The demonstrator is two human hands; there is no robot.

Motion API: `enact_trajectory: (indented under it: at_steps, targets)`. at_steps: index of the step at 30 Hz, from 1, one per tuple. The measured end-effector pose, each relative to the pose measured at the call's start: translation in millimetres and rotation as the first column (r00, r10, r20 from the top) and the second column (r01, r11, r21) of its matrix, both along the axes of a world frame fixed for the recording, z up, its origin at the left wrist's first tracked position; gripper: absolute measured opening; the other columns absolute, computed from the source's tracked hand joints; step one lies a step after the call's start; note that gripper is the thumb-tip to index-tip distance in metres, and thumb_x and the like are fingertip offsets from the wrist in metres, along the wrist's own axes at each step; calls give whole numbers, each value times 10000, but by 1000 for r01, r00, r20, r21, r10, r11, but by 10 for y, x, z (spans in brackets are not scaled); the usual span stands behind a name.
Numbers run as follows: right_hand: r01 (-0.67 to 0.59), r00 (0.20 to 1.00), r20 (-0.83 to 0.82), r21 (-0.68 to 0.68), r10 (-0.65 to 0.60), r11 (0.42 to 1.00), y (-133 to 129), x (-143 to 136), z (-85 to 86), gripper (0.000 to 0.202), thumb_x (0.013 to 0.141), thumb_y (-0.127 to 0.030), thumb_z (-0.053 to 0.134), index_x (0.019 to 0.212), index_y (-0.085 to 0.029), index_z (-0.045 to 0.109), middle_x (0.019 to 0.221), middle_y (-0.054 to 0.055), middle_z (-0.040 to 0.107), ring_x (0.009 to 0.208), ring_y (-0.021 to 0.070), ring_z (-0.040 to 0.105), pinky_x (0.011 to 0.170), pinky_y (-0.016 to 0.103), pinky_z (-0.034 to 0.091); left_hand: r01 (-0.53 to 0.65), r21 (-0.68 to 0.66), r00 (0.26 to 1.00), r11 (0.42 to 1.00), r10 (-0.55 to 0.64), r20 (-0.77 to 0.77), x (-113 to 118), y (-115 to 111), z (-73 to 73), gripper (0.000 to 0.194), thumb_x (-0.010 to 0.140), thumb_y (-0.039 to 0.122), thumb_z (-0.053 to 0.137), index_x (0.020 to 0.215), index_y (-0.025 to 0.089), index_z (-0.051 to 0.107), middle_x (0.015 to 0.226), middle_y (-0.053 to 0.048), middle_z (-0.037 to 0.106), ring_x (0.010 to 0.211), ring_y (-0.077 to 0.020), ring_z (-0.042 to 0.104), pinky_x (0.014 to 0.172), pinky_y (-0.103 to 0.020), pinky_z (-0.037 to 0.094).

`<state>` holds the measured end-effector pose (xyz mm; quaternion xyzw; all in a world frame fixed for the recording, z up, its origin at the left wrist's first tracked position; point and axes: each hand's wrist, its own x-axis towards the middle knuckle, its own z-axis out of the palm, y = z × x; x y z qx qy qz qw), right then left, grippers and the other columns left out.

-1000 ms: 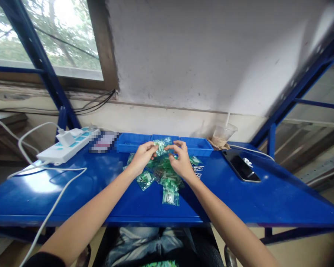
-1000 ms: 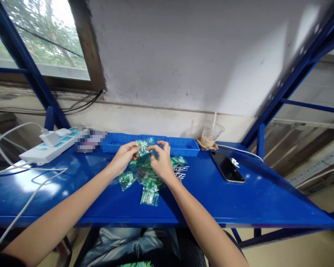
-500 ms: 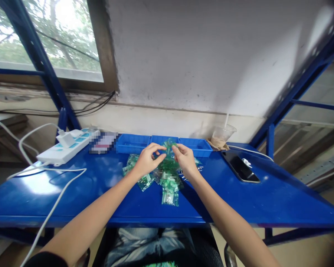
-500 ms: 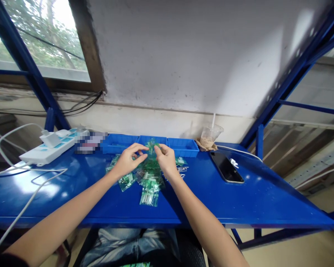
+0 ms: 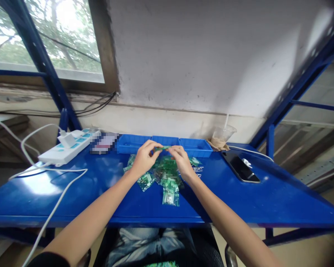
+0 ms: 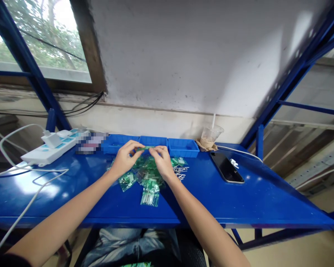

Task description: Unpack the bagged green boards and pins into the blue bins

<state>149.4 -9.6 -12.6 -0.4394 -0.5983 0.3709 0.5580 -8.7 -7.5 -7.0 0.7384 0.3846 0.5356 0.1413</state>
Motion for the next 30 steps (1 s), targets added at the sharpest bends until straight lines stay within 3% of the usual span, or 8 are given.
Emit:
enact_trajectory:
  at_steps: [4,8,11,16,19,23,26,30]
  targets:
    - [54,985,-151,-156,-78,986,58,31,-1,273,714,-450,588,701,-186,657,848,40,567,797,167,522,584,235,409,47,138,983,989,-21,-183,7,-28,-23,154,838,177,516,928,213,636,918,-44,557,763,-129,538,622,-259,452]
    - [-16,985,-170,-147,-9,989,75,45,-3,195,681,-345,611,779,-181,652,592,-20,526,566,123,458,528,235,365,83,-3,973,997,-81,-215,20,-2,-74,177,784,239,585,952,217,637,966,-54,570,858,-170,547,664,-294,467]
    - [28,999,19,75,-30,997,29,42,-1,191,741,-326,564,831,-194,669,619,-7,540,569,133,464,575,265,383,131,-309,991,942,-129,27,41,15,-65,276,822,421,522,878,181,646,853,-63,616,768,-165,565,597,-267,448]
    - [-35,922,366,408,-128,912,-68,16,-12,264,835,-246,461,970,-231,687,793,47,538,743,171,514,728,307,418,342,-630,874,697,10,486,20,58,-24,474,802,578,460,763,130,609,701,-64,590,563,-113,527,459,-206,356]
    - [-19,913,382,385,-141,923,-73,2,-14,252,809,-250,506,991,-239,680,880,63,516,856,193,513,761,320,427,282,-544,876,790,19,482,-17,76,-17,307,765,459,579,765,152,572,622,1,533,538,-104,506,470,-201,357]
    - [25,983,175,126,-47,992,-29,11,18,282,779,-440,551,839,-201,688,915,63,536,880,192,519,711,297,426,8,-188,986,982,24,167,-26,26,5,175,821,334,541,850,174,606,740,-18,581,673,-135,544,589,-243,432]
    - [-82,991,-112,-114,69,990,17,29,38,426,773,-571,487,751,-177,648,722,27,557,684,149,517,588,261,376,-37,125,993,991,50,-102,-13,-23,6,168,857,266,515,944,200,643,881,-46,601,815,-159,553,720,-299,455]
    - [-171,946,-302,-166,115,971,49,36,35,330,712,-493,583,606,-182,558,568,-19,509,520,105,448,514,243,319,-3,252,967,968,67,-246,-26,-19,-26,212,874,181,478,983,230,653,888,-44,589,862,-163,533,796,-342,444]
